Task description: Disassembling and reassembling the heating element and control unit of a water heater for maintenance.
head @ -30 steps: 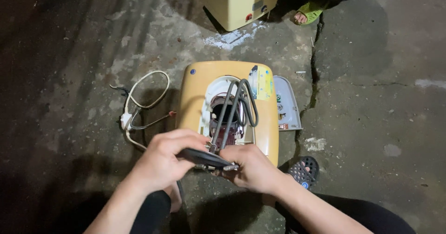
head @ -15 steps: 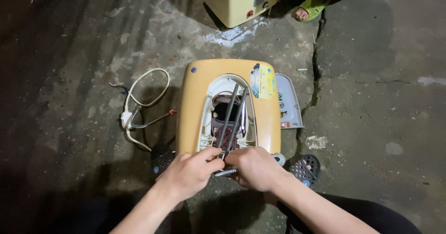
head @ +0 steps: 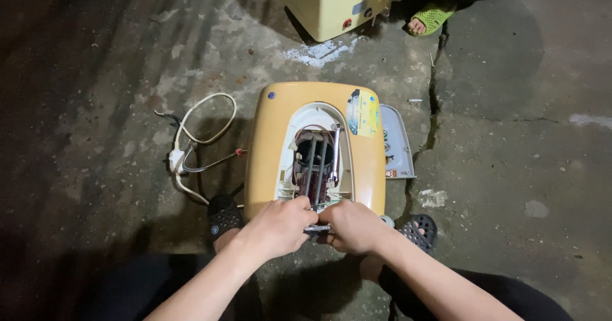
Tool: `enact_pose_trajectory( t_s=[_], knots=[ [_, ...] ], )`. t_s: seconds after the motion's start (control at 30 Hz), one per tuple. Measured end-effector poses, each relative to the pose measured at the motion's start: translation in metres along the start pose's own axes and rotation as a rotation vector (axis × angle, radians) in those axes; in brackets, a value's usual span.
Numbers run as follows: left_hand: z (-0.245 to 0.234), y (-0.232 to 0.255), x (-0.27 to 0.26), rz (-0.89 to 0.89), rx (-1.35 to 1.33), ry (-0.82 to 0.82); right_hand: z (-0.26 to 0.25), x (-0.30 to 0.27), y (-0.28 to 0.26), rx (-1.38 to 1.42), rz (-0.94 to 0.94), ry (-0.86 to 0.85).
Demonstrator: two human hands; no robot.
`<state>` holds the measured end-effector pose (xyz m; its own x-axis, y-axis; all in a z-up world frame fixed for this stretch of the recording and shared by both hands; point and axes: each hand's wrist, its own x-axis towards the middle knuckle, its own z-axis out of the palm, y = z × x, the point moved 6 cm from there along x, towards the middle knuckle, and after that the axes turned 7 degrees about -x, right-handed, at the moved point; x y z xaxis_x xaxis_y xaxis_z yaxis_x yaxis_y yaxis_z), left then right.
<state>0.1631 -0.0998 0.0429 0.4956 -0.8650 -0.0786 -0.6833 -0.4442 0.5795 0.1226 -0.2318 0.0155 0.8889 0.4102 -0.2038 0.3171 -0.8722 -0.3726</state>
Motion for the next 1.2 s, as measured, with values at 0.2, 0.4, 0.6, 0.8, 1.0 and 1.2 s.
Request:
enact_pose_trajectory(
  t_s=[0.2,0.4,0.6,0.8,1.0,1.2],
  knots=[
    [-0.011,0.016,0.0,-0.204,-0.021,-0.429,-0.007,0.0,-0.002,-0.083,-0.035,-0.119],
    [-0.048,0.031,0.005,-0.307,-0.211,-0.407,-0.012,0.007,0.027,0.009,0.043,-0.241],
    [-0.076,0.021,0.031,-0.378,-0.499,-0.066,-0.103,0.008,0.039,0.19,0.328,-0.058],
    [-0.056,-0.027,0.065,-0.491,-0.648,0.198,-0.1,0.029,0.088,0.315,0.496,0.306],
    [-0.048,-0.041,0.082,-0.575,-1.066,0.319,-0.04,0.037,0.136,0.798,0.686,0.281],
    [-0.049,-0.062,0.091,-0.564,-1.207,0.259,-0.05,0.037,0.137,1.078,0.708,0.396]
  ],
)
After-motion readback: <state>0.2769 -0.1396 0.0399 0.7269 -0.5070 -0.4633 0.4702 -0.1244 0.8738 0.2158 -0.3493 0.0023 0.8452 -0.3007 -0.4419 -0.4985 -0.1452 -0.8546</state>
